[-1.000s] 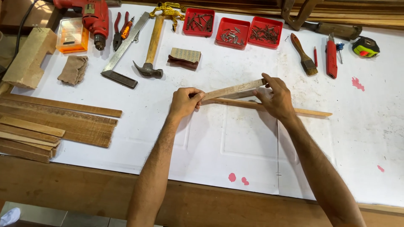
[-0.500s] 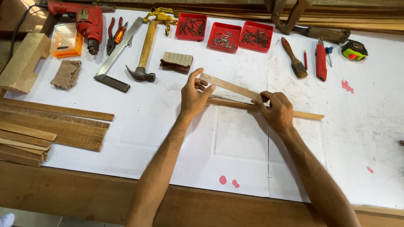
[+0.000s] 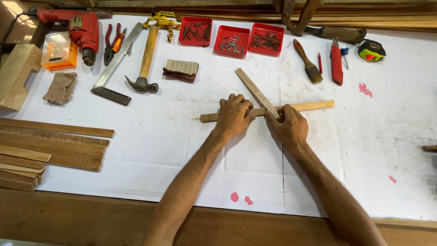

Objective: Measuring and marking various wooden strips and boards at a workshop bench.

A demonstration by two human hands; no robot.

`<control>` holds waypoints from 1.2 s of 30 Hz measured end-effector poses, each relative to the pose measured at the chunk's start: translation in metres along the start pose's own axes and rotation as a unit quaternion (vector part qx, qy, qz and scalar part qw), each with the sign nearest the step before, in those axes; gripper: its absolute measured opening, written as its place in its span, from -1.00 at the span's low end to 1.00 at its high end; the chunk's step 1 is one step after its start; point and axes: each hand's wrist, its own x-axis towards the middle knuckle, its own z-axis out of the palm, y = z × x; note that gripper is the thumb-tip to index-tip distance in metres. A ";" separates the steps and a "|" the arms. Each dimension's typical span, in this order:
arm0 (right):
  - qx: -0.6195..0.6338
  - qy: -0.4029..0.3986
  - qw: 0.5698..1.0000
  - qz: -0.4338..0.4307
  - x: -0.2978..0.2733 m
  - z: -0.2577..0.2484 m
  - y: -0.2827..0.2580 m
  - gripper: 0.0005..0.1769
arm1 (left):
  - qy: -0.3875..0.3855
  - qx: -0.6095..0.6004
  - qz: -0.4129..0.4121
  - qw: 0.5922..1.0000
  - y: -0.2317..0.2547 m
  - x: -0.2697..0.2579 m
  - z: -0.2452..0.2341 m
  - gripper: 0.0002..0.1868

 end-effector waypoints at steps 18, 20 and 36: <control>0.282 -0.206 0.888 0.300 0.015 -0.038 -0.037 -0.59 | 0.037 -0.024 0.023 0.999 0.002 -0.007 0.021 -0.77; 0.369 -0.198 0.852 0.314 0.016 -0.040 -0.042 -0.70 | 0.051 -0.023 0.035 0.998 0.000 -0.008 0.026 -0.78; 0.294 -0.258 0.902 0.183 0.024 -0.036 -0.023 -0.65 | 0.113 -0.065 0.093 0.987 0.014 -0.021 0.005 -0.65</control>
